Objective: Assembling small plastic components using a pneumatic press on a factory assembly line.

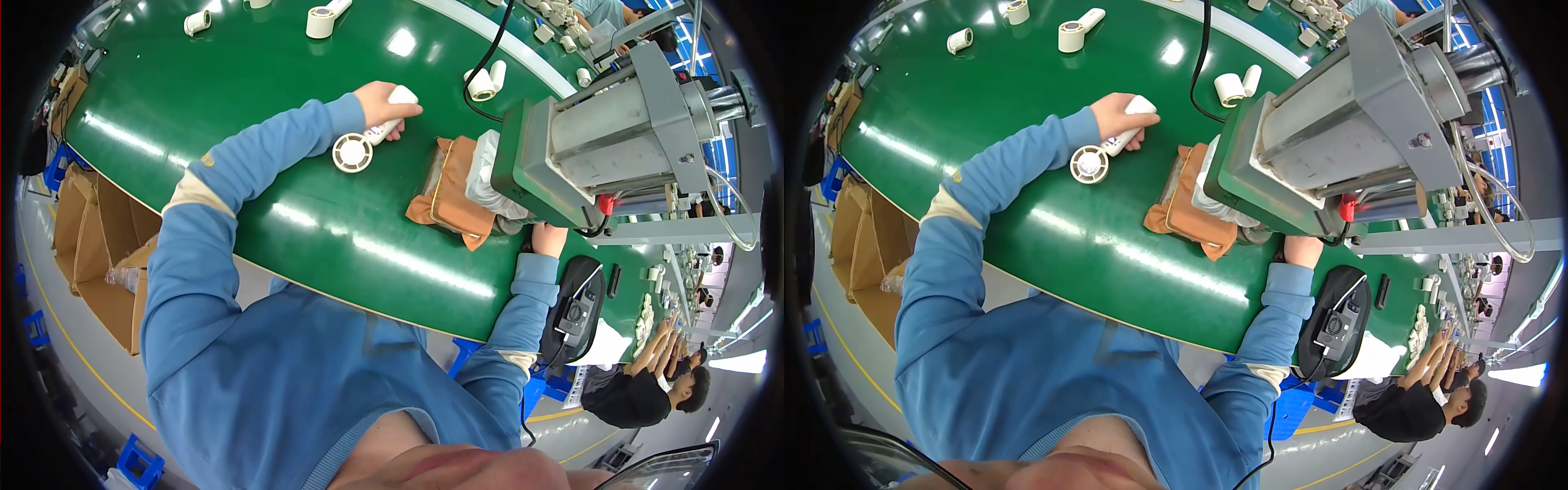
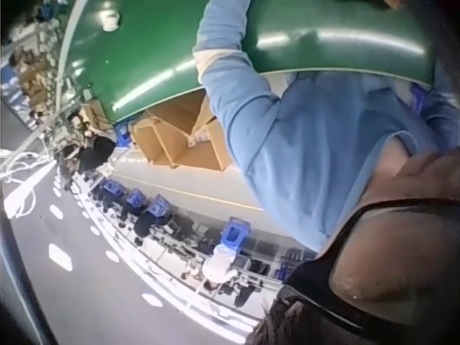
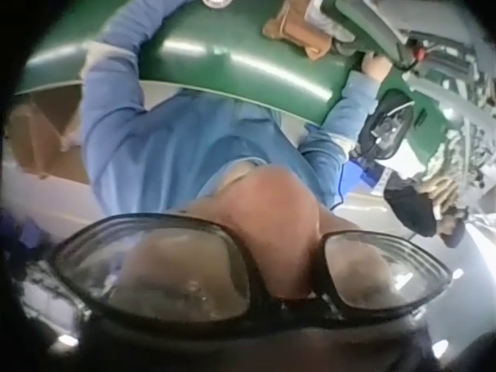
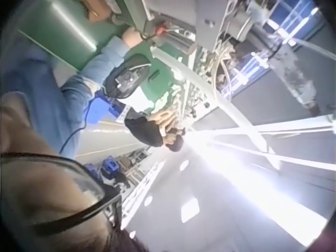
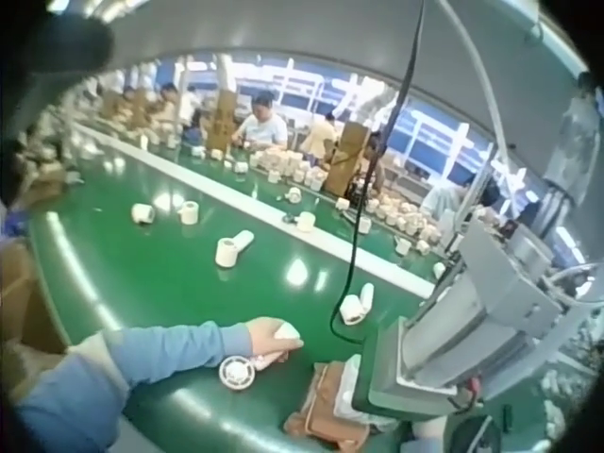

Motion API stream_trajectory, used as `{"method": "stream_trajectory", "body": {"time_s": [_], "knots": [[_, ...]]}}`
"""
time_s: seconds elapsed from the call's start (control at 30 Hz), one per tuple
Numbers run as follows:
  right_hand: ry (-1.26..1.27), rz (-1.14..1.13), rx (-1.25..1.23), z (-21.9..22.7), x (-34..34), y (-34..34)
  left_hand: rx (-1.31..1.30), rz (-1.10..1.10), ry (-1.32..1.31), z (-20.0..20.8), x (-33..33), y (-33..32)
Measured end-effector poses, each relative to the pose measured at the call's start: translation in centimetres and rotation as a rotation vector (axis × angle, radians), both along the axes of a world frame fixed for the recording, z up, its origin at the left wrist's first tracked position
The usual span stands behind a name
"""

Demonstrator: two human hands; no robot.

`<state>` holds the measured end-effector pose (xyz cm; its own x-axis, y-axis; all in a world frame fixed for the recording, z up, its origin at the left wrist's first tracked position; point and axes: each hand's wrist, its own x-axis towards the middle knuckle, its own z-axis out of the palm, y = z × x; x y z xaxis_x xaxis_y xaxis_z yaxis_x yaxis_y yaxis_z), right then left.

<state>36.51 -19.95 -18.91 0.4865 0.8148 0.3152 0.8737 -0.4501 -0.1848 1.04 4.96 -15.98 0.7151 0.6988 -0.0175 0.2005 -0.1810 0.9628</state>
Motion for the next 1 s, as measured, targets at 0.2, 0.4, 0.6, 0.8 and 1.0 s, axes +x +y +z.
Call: {"method": "stream_trajectory", "body": {"time_s": [0.2,0.4,0.6,0.8,1.0], "knots": [[0.026,0.011,0.011,-0.2,0.0,-0.2,0.384,-0.049,0.414,2.7,-1.8,-0.9],[0.029,0.038,0.067,-0.5,1.3,0.4,0.687,0.231,0.065,-2.8,-6.4,-6.5],[0.003,0.019,0.003,-1.3,1.3,0.2,0.273,0.268,-0.099,-3.6,-7.0,-3.8],[-0.034,-0.034,-0.082,-1.8,1.5,-0.3,0.261,-0.034,-0.296,0.1,-6.1,-4.5],[0.006,-0.016,-0.009,-1.1,1.3,-0.1,0.240,-0.175,-0.185,1.4,-2.4,-5.5]]}}
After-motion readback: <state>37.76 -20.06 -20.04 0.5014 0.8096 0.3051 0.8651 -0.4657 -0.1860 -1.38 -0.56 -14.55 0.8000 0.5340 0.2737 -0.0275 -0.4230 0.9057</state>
